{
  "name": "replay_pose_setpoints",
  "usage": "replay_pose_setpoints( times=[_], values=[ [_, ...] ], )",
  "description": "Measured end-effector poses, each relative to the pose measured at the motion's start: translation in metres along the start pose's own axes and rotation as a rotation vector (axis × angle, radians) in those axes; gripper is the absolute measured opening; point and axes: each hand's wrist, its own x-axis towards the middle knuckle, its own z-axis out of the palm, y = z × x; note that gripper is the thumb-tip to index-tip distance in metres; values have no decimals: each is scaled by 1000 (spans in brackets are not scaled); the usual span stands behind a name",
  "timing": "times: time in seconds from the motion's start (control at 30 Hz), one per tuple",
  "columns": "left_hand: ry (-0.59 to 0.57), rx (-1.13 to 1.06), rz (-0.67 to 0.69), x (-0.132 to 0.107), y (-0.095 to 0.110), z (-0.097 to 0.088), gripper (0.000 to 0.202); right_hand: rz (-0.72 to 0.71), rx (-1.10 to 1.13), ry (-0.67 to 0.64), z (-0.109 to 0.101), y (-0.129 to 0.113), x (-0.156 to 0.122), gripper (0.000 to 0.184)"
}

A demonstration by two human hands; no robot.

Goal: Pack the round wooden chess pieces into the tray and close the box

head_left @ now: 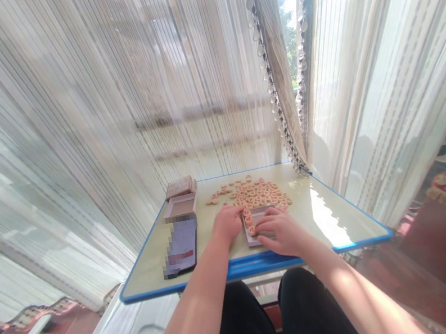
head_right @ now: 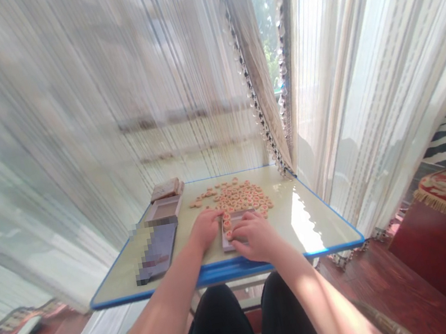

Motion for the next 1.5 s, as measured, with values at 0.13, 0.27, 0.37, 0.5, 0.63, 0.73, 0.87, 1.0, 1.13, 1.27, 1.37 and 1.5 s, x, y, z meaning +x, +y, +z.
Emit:
replay_pose_setpoints(
  times=[0.13, 0.27, 0.37, 0.5, 0.63, 0.73, 0.87, 1.0, 1.13, 1.27, 1.37, 1.5],
  values=[
    [-5, 1, -7, 0, 1, -1, 48, -19, 44, -36, 0, 0, 1, 20],
    [-2, 9, -13, 0, 2, -1, 49, -22, 71, -49, -1, 0, 2, 21],
    [0, 10, -17, 0, 2, -1, 47, -24, 75, -63, -1, 1, 2, 21],
    [-7, -2, -17, 0, 3, -2, 46, -23, 64, -77, -2, 0, 2, 22],
    [-7, -8, -30, 0, 4, -2, 46, -37, 53, -76, -2, 0, 2, 24],
    [-7, 10, -31, 0, 5, -3, 46, -49, 54, -88, -2, 0, 3, 24],
    [-12, 6, -41, -1, 7, -4, 47, -42, 56, -88, -3, -1, 3, 24],
    [-6, -3, -40, -1, 8, -5, 45, -35, 64, -98, -4, -1, 3, 24],
    [-3, 21, -34, -1, 8, -4, 46, -39, 77, -92, -4, 0, 3, 23],
    [2, 21, -28, -1, 6, -3, 46, -39, 86, -82, -2, 1, 3, 21],
    [5, 11, -24, -1, 7, -4, 45, -11, 80, -29, 0, 2, 3, 21],
    [7, 9, -31, -1, 8, -5, 45, 49, 51, 23, 2, 4, 2, 27]
  ],
)
